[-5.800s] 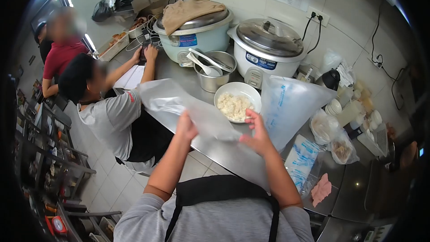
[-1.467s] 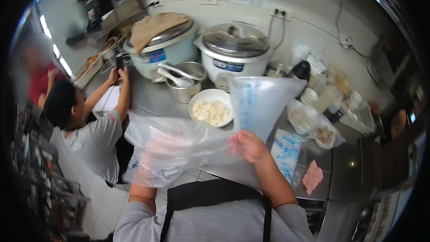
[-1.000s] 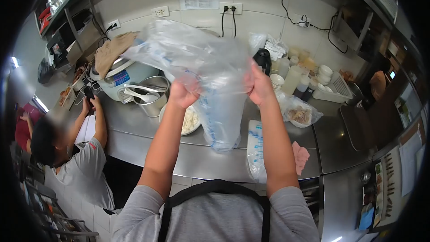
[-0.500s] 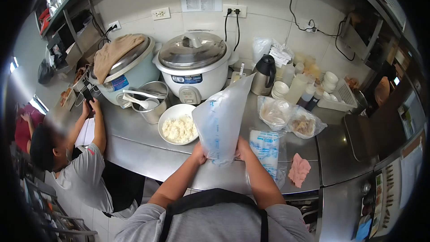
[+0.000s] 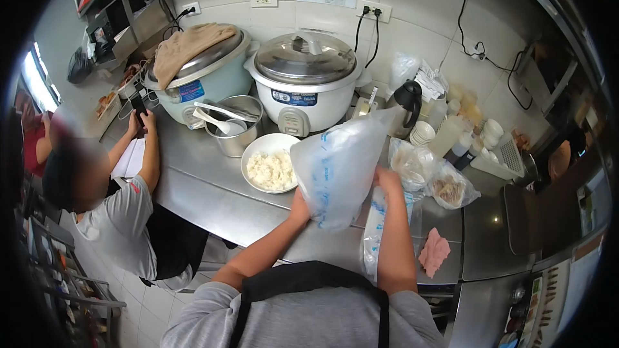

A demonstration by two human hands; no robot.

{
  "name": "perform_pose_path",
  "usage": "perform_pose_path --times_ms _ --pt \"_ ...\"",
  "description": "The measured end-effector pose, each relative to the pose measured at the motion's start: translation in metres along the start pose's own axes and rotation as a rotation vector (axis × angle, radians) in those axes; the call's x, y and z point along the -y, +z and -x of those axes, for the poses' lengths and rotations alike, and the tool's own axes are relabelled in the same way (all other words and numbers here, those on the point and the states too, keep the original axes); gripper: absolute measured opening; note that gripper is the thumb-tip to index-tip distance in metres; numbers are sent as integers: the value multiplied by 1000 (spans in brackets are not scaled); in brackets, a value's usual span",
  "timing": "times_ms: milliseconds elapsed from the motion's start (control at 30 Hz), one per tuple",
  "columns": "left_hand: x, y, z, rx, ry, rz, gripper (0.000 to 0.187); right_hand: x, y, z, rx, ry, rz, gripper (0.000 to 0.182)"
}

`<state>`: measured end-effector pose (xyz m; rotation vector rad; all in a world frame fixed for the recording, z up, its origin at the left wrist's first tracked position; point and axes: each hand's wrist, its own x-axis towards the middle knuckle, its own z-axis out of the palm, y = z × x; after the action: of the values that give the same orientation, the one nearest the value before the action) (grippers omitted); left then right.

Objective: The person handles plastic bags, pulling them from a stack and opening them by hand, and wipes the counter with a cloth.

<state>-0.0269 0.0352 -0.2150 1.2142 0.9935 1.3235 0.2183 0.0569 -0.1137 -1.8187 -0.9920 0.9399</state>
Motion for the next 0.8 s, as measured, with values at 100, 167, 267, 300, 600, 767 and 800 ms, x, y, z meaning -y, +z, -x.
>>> perform_pose_path --times_ms 100,167,267,300,600,767,800 --pt "-1 4 9 -16 121 -189 38 97 -24 34 -392 -392 -22 30" --pt "22 3 9 -19 169 -242 35 156 -28 68 -388 -653 -237 30" --pt "28 5 14 -54 165 -255 30 195 19 101 -342 -980 184 33" --pt "34 5 15 -69 143 -254 28 194 36 103 -369 -1078 439 30" --pt "-37 -24 27 76 -614 906 14 166 24 72 189 -1157 47 16" --pt "-80 -30 5 191 -589 1155 14 164 8 71 457 -1111 -123 15" --pt "-76 -30 -2 211 -589 1131 14 163 6 71 521 -1098 -164 16"
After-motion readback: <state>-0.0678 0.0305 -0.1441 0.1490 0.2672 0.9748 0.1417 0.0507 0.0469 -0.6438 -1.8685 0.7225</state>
